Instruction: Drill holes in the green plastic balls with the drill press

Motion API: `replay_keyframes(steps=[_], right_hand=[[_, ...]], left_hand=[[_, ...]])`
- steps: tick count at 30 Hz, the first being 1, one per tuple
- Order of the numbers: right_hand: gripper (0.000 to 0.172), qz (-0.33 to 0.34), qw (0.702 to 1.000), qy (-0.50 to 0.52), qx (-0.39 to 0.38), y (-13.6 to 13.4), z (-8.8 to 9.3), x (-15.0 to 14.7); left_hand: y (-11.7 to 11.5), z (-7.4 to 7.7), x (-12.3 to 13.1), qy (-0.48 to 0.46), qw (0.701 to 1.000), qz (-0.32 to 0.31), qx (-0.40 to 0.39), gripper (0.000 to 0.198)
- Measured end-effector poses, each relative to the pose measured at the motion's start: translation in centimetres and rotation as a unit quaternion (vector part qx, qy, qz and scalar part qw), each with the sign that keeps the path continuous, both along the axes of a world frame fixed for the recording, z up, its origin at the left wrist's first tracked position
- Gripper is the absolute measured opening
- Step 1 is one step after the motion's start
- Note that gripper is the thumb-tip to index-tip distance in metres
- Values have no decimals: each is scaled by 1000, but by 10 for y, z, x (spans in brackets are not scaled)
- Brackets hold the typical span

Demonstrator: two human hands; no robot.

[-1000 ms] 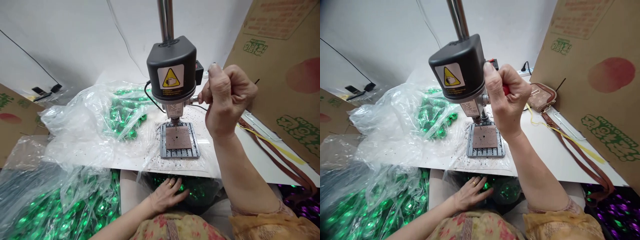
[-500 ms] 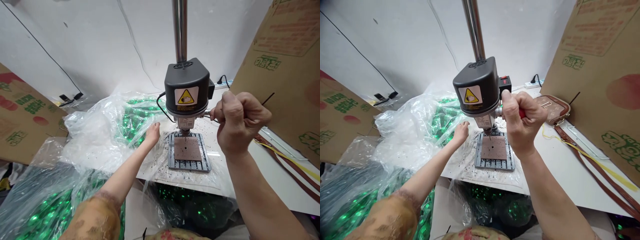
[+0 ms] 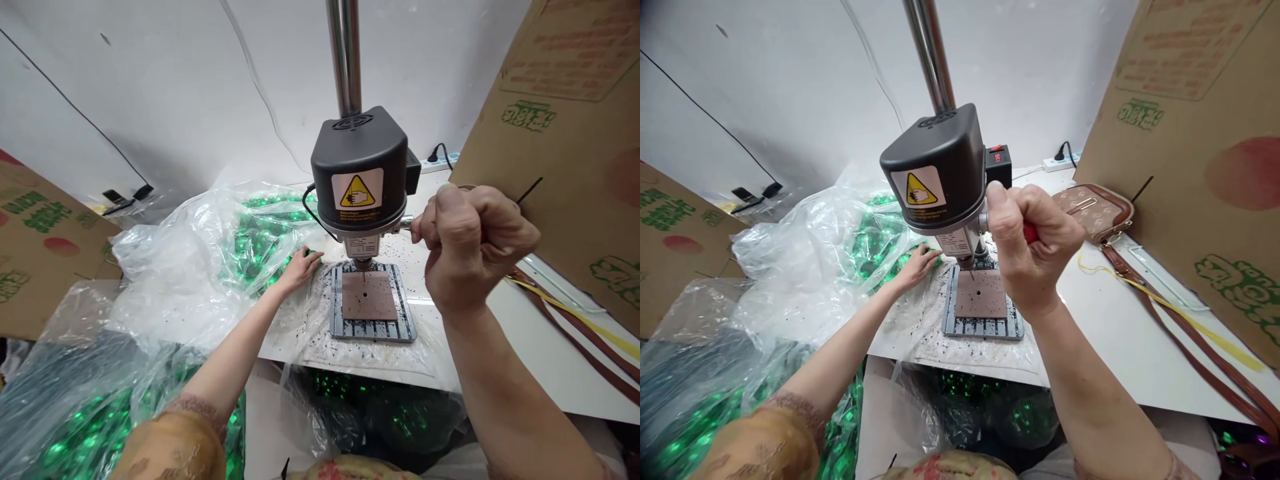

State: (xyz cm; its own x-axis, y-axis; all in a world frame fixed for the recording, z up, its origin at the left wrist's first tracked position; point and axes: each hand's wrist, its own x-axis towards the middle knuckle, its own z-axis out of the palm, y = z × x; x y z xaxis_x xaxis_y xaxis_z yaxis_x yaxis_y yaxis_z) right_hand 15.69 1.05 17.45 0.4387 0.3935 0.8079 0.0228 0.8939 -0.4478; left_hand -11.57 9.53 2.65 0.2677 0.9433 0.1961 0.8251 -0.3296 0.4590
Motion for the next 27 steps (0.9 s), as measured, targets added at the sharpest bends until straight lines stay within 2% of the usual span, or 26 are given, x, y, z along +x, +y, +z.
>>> replay_keyframes(steps=[2, 4, 6, 9, 11, 14, 19, 23, 27], right_hand=[[45, 2, 1000, 1, 0, 0, 0, 0], [46, 5, 1000, 0, -2, 0, -1, 0], [46, 3, 1000, -7, -2, 1, -1, 0], [47, -3, 1000, -14, 0, 1, -3, 1], [47, -7, 1000, -19, -1, 1, -3, 1], [47, -8, 1000, -23, 1, -1, -3, 2], [47, -10, 1000, -27, -10, -4, -2, 1], [47, -12, 999, -27, -14, -5, -2, 0], [47, -17, 999, -25, -21, -4, -4, 0]], left_hand=[[-9, -4, 3, -61, 998, -9, 1, 38], [-16, -6, 8, -160, 987, 19, -18, 47], [-22, -6, 15, -274, 960, 48, -40, 55], [-32, -3, 31, -389, 918, 30, -68, 55], [-40, -1, 42, -404, 910, 2, -90, 54], [-51, -3, 57, -388, 917, -20, -92, 53], [-62, -14, 71, -383, 918, -50, -86, 53], [-68, -22, 78, -390, 916, -51, -84, 57], [-71, -20, 86, -397, 912, -50, -93, 53]])
